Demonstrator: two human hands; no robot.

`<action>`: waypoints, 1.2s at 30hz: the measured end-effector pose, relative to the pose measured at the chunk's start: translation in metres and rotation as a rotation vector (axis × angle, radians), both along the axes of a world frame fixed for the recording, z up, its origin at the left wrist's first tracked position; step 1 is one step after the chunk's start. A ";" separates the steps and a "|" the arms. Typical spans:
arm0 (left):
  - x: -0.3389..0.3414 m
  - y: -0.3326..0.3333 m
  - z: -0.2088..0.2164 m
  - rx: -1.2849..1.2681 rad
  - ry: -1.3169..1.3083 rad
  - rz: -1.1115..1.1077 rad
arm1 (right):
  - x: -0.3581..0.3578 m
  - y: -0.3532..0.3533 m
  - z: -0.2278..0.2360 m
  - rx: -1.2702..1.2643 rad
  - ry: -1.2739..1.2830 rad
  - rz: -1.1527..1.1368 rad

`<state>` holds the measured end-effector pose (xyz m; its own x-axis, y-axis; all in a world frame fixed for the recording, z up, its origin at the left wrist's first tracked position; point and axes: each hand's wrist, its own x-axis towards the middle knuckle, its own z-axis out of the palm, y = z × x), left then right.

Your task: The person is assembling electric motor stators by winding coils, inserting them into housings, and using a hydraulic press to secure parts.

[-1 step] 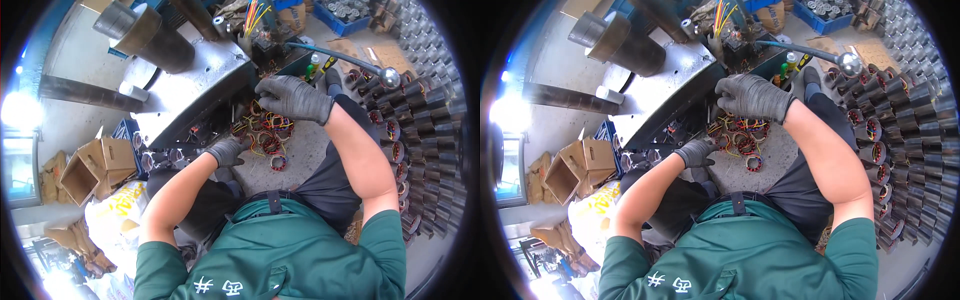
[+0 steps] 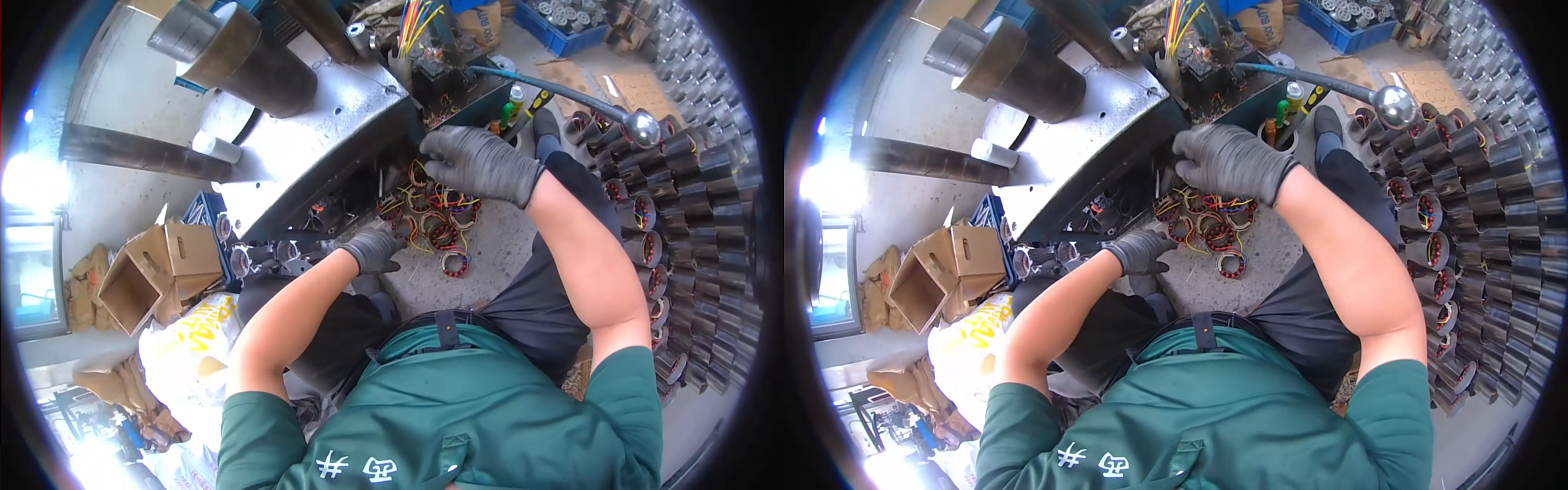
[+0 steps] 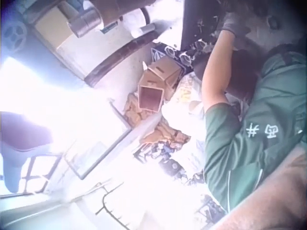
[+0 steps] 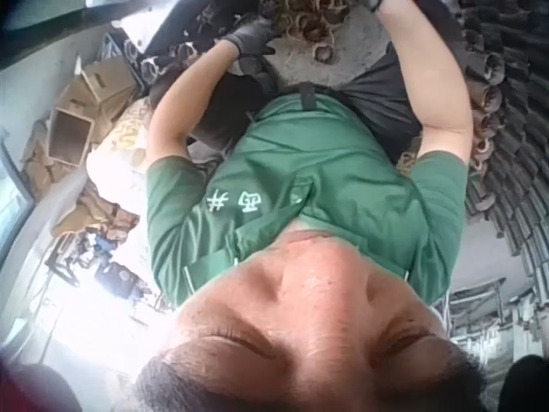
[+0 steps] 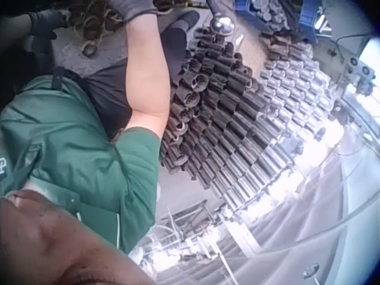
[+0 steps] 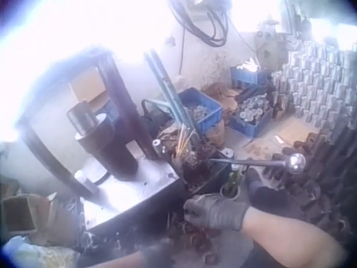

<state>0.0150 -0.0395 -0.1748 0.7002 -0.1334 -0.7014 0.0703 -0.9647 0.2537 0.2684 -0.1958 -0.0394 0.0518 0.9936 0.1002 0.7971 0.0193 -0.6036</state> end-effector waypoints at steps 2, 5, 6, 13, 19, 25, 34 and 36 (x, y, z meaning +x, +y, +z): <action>-0.011 -0.005 -0.039 -0.035 -0.022 -0.041 | -0.005 0.008 -0.010 -0.154 -0.270 0.080; -0.014 -0.027 -0.099 -0.088 -0.043 -0.127 | -0.016 0.006 -0.013 -0.240 -0.065 0.218; -0.010 -0.039 -0.118 -0.087 -0.016 -0.201 | -0.017 0.007 -0.020 -0.173 -0.067 0.234; 0.011 -0.099 -0.191 -0.171 0.271 0.020 | -0.015 0.009 -0.037 -0.172 -0.133 0.186; 0.005 -0.106 -0.248 -0.101 0.243 0.064 | -0.021 0.006 -0.046 -0.156 -0.101 0.220; -0.031 -0.106 -0.312 -0.038 -0.249 0.069 | -0.024 0.013 -0.050 -0.157 -0.097 0.232; 0.010 -0.097 -0.176 -0.072 -0.151 -0.008 | -0.017 0.022 -0.046 -0.260 -0.083 0.191; 0.022 -0.088 -0.119 -0.078 -0.052 -0.073 | -0.013 0.022 -0.048 -0.288 -0.087 0.158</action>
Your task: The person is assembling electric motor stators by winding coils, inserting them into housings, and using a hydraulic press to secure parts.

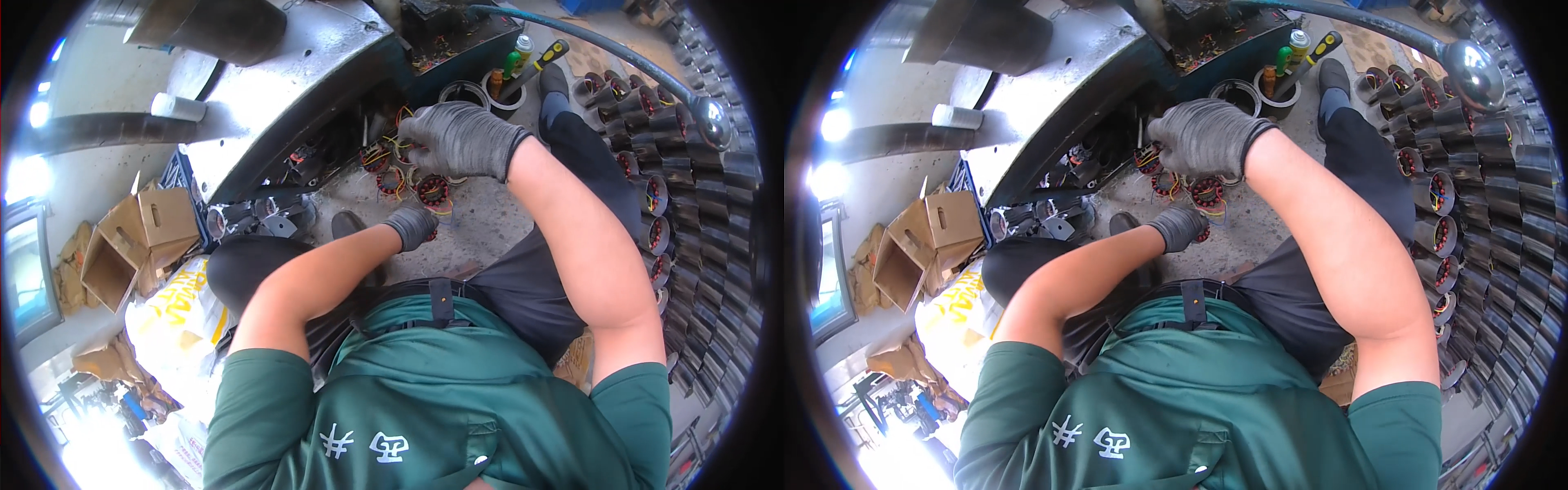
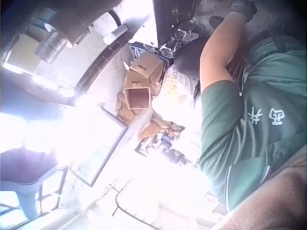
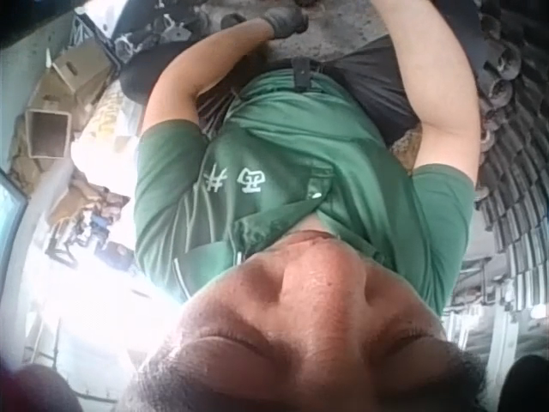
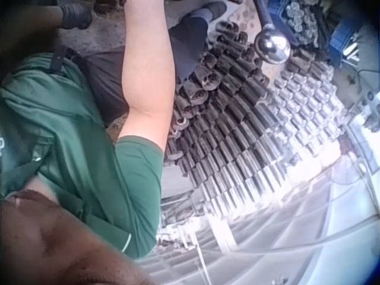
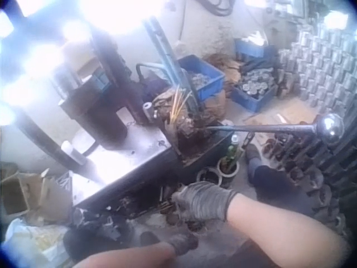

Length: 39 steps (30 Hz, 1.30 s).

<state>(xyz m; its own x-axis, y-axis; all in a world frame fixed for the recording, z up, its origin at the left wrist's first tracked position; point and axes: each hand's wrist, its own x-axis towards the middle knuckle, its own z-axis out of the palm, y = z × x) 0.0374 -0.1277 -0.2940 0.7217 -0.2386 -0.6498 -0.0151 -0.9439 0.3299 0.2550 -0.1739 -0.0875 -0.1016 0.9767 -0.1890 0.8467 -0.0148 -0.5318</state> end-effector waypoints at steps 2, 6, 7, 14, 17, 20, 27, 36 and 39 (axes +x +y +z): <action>0.005 0.010 0.058 0.022 -0.004 0.115 | 0.000 -0.001 0.000 0.057 0.002 -0.039; -0.007 0.040 0.141 -0.107 -0.250 0.571 | 0.005 0.003 -0.003 0.204 0.026 -0.257; -0.010 0.045 0.160 -0.105 -0.251 0.578 | 0.004 0.003 -0.005 0.268 0.090 -0.389; -0.020 0.063 0.223 -0.894 -0.391 1.209 | -0.043 -0.005 -0.003 0.033 1.277 -0.853; -0.019 0.051 0.215 -1.125 -0.497 1.144 | -0.039 -0.010 -0.003 -0.351 1.862 -0.782; -0.020 0.044 0.206 -1.325 -0.651 1.249 | -0.030 -0.005 -0.013 -0.221 1.815 -1.107; -0.043 0.048 0.225 -1.337 0.481 0.729 | -0.013 0.009 -0.013 0.044 1.837 -1.257; -0.030 0.063 0.205 -0.981 -0.092 0.737 | -0.014 0.016 -0.020 0.065 1.765 -1.269; -0.025 0.055 0.232 -1.191 0.216 0.823 | -0.017 0.019 -0.017 0.065 1.761 -1.271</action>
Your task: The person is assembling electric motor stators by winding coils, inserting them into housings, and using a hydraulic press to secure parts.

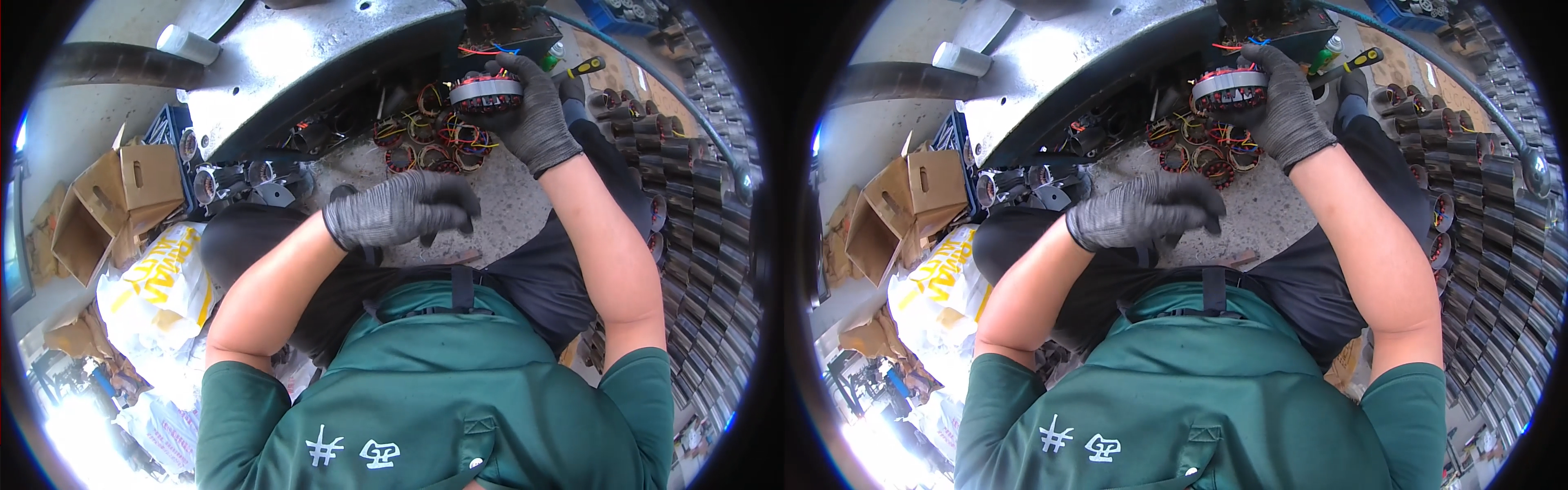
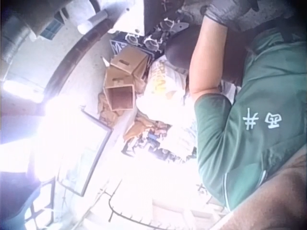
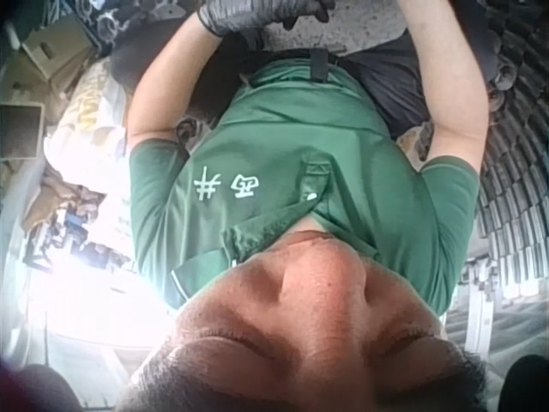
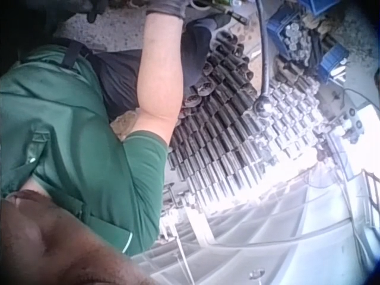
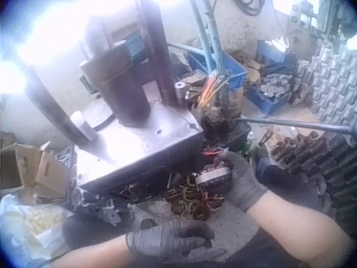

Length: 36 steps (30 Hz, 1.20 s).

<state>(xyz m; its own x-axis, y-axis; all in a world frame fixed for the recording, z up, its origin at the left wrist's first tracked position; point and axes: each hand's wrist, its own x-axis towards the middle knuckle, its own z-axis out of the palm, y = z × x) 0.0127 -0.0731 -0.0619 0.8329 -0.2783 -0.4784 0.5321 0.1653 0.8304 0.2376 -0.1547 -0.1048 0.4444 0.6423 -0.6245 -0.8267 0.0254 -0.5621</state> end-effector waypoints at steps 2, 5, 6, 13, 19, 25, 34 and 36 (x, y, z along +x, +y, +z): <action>0.000 -0.005 -0.021 0.219 -0.044 0.420 | 0.000 -0.001 0.004 0.027 -0.023 0.034; 0.011 0.008 -0.033 0.233 -0.197 0.791 | -0.003 -0.004 0.007 0.113 -0.080 0.125; 0.014 0.011 -0.033 0.353 -0.332 0.962 | -0.005 -0.006 0.009 0.168 -0.115 0.180; 0.015 0.012 -0.011 0.702 -0.633 0.585 | -0.024 -0.012 0.031 0.279 -0.119 0.219; 0.021 -0.003 0.002 0.849 -0.666 0.743 | -0.025 -0.025 0.035 0.318 -1.060 0.297; 0.025 -0.006 0.018 0.764 -0.760 0.807 | -0.022 -0.026 0.042 0.370 0.075 0.166; 0.020 0.013 0.002 0.896 -0.739 0.879 | -0.025 -0.032 0.046 0.370 0.123 0.161; 0.019 0.011 0.003 0.790 -0.715 0.835 | -0.026 -0.028 0.046 0.436 0.022 0.176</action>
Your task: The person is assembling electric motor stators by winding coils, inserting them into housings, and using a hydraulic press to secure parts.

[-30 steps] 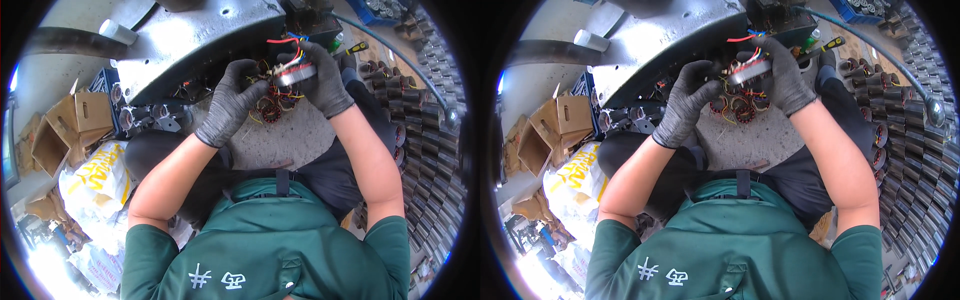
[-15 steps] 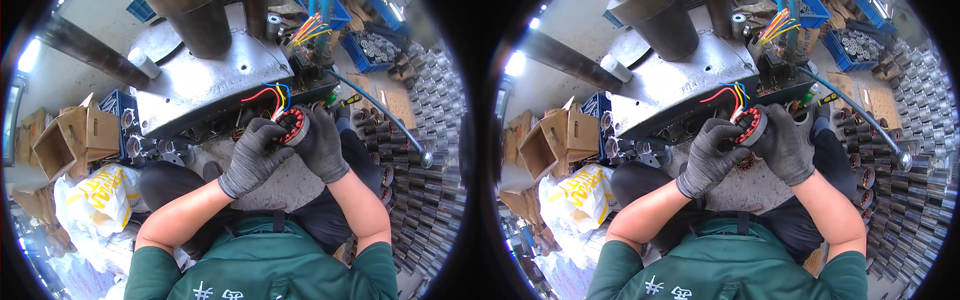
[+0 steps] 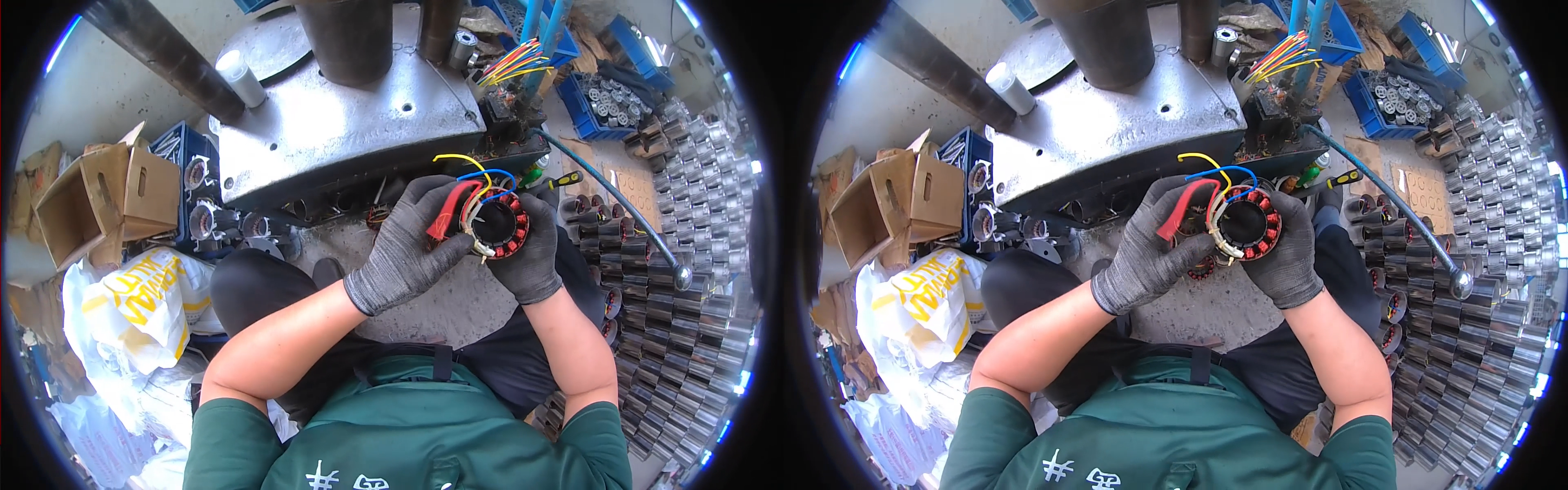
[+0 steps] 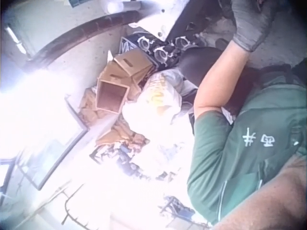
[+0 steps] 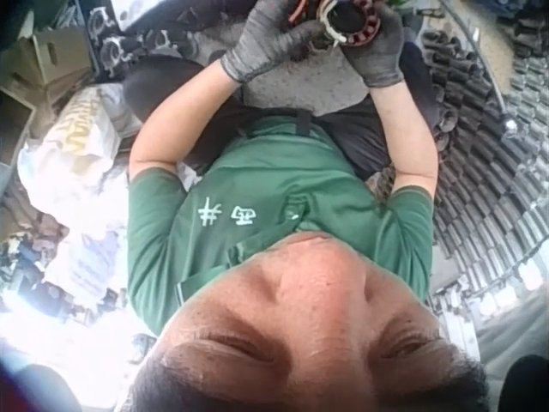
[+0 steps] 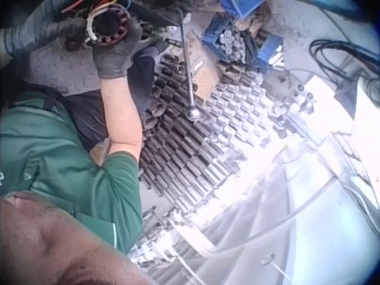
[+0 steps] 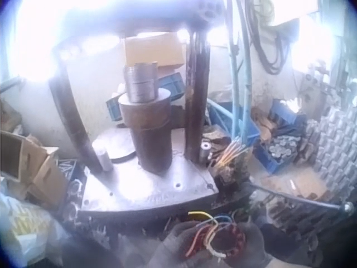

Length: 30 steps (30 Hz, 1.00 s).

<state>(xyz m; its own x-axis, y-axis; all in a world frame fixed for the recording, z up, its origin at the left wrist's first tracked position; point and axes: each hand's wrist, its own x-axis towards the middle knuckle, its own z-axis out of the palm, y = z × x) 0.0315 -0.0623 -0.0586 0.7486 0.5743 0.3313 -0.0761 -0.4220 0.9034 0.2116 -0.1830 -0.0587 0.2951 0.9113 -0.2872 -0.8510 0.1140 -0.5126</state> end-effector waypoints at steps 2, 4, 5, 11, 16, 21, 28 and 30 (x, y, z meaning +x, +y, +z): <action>0.000 0.003 0.001 0.051 -0.009 -0.030 | 0.000 0.001 -0.002 0.021 0.005 0.007; 0.002 0.006 -0.003 0.055 -0.014 -0.032 | 0.000 0.003 -0.004 -0.042 0.047 0.001; 0.003 0.008 -0.008 -0.036 -0.056 -0.074 | 0.001 0.002 -0.005 -0.032 0.039 0.027; 0.005 0.005 -0.021 -0.384 -0.102 -0.153 | -0.002 0.002 -0.015 -0.101 -0.040 0.062; 0.008 0.016 -0.010 0.041 -0.101 -0.166 | -0.002 0.003 -0.015 -0.104 -0.041 0.119; 0.011 0.016 -0.004 0.457 -0.012 -0.123 | -0.003 -0.001 -0.020 -0.108 -0.125 0.145; 0.002 -0.012 -0.006 0.167 -0.124 0.191 | -0.006 0.006 -0.002 0.008 -0.385 0.044; 0.010 -0.022 -0.013 0.255 -0.069 0.214 | -0.007 0.009 0.002 0.041 -0.391 0.020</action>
